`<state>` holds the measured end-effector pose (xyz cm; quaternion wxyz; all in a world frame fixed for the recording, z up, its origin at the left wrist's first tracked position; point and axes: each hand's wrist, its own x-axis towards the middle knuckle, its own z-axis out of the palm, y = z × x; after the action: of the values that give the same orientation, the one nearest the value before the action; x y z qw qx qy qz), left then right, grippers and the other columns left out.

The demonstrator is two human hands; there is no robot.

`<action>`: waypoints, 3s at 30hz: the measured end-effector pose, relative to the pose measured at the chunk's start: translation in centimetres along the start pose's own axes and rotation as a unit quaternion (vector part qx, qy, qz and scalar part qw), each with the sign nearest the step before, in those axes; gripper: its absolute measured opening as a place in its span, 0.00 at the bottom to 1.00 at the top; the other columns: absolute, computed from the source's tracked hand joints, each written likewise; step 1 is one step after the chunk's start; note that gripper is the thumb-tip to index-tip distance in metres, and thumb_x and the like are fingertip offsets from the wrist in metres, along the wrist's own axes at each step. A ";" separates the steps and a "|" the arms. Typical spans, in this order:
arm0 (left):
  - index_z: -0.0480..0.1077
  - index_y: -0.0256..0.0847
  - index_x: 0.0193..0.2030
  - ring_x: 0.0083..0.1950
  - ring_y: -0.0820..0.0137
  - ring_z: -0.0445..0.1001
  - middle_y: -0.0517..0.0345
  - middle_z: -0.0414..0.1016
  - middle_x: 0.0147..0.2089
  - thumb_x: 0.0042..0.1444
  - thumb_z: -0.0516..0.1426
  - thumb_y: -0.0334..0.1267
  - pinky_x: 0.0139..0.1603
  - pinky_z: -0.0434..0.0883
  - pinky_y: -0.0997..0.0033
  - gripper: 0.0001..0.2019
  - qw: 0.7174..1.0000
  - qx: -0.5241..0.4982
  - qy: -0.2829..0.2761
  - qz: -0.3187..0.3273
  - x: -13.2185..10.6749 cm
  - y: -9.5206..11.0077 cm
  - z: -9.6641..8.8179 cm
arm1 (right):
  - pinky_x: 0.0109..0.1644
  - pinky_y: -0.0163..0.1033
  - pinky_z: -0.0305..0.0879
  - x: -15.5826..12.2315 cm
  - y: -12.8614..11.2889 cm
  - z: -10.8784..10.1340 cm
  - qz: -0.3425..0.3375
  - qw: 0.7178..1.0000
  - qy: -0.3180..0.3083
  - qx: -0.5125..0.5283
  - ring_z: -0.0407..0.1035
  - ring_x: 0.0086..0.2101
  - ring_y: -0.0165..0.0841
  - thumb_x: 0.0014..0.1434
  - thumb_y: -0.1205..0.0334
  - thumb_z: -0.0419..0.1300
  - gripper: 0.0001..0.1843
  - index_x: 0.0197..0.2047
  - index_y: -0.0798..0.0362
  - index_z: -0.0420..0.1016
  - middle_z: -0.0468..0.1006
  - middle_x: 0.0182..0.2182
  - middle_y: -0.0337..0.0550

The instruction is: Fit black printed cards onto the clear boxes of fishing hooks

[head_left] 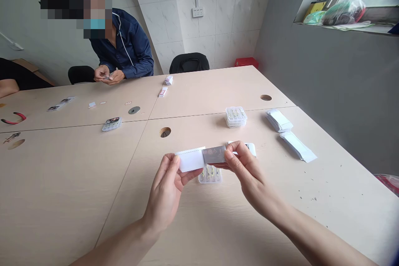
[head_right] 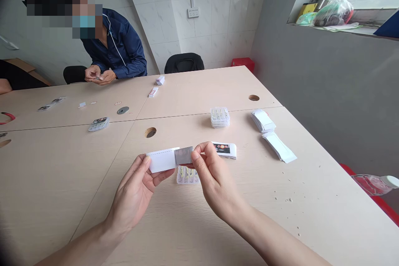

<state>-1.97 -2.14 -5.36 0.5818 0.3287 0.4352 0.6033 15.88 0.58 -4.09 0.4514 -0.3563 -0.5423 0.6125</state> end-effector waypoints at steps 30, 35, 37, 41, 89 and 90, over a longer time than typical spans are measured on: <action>0.67 0.42 0.37 0.51 0.63 0.72 0.57 0.71 0.41 0.66 0.50 0.44 0.57 0.70 0.48 0.11 1.000 0.019 0.010 -0.005 0.2 0.0 -0.3 | 0.60 0.44 0.65 0.3 -0.6 -0.7 0.084 0.994 -0.037 0.054 0.71 0.46 0.31 0.70 0.50 0.50 0.14 0.36 0.49 0.62 0.66 0.36 0.35; 0.67 0.41 0.37 0.52 0.63 0.71 0.57 0.70 0.42 0.66 0.49 0.44 0.58 0.70 0.47 0.11 1.000 0.025 0.010 -0.007 0.3 0.0 -0.3 | 0.61 0.42 0.65 0.3 -0.9 -0.8 0.095 0.993 -0.038 0.058 0.70 0.47 0.30 0.70 0.49 0.50 0.15 0.35 0.49 0.61 0.65 0.37 0.34; 0.66 0.42 0.37 0.51 0.63 0.71 0.58 0.70 0.41 0.66 0.49 0.44 0.58 0.70 0.47 0.11 1.000 0.025 0.011 -0.005 0.2 0.0 -0.3 | 0.61 0.43 0.64 0.3 -0.9 -0.8 0.102 0.992 -0.040 0.060 0.70 0.48 0.30 0.69 0.49 0.50 0.15 0.35 0.49 0.61 0.66 0.37 0.34; 0.66 0.42 0.37 0.51 0.64 0.71 0.58 0.71 0.41 0.67 0.48 0.43 0.57 0.71 0.48 0.11 0.999 0.032 0.010 -0.002 0.1 0.0 -0.3 | 0.61 0.44 0.63 0.3 -1.0 -1.0 0.109 0.991 -0.048 0.063 0.70 0.48 0.32 0.69 0.48 0.50 0.15 0.35 0.49 0.61 0.68 0.38 0.36; 0.68 0.39 0.54 0.50 0.63 0.74 0.49 0.72 0.55 0.63 0.56 0.42 0.49 0.74 0.55 0.16 0.827 0.452 -0.308 0.126 14.7 -9.9 22.5 | 0.43 0.41 0.76 -5.2 -14.3 -16.4 -0.268 0.907 0.286 -0.154 0.77 0.45 0.38 0.67 0.45 0.50 0.16 0.44 0.46 0.72 0.80 0.47 0.40; 0.69 0.39 0.54 0.49 0.64 0.74 0.49 0.72 0.54 0.63 0.56 0.42 0.48 0.74 0.56 0.15 0.832 0.448 -0.296 0.139 14.2 -9.1 21.9 | 0.43 0.41 0.76 -5.2 -14.2 -16.4 -0.269 0.907 0.287 -0.151 0.78 0.44 0.38 0.67 0.46 0.51 0.16 0.44 0.46 0.72 0.80 0.46 0.40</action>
<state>20.04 14.55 -6.32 0.3819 0.7729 0.4150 0.2908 35.19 1.42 7.08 0.6760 -0.4212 -0.5505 0.2501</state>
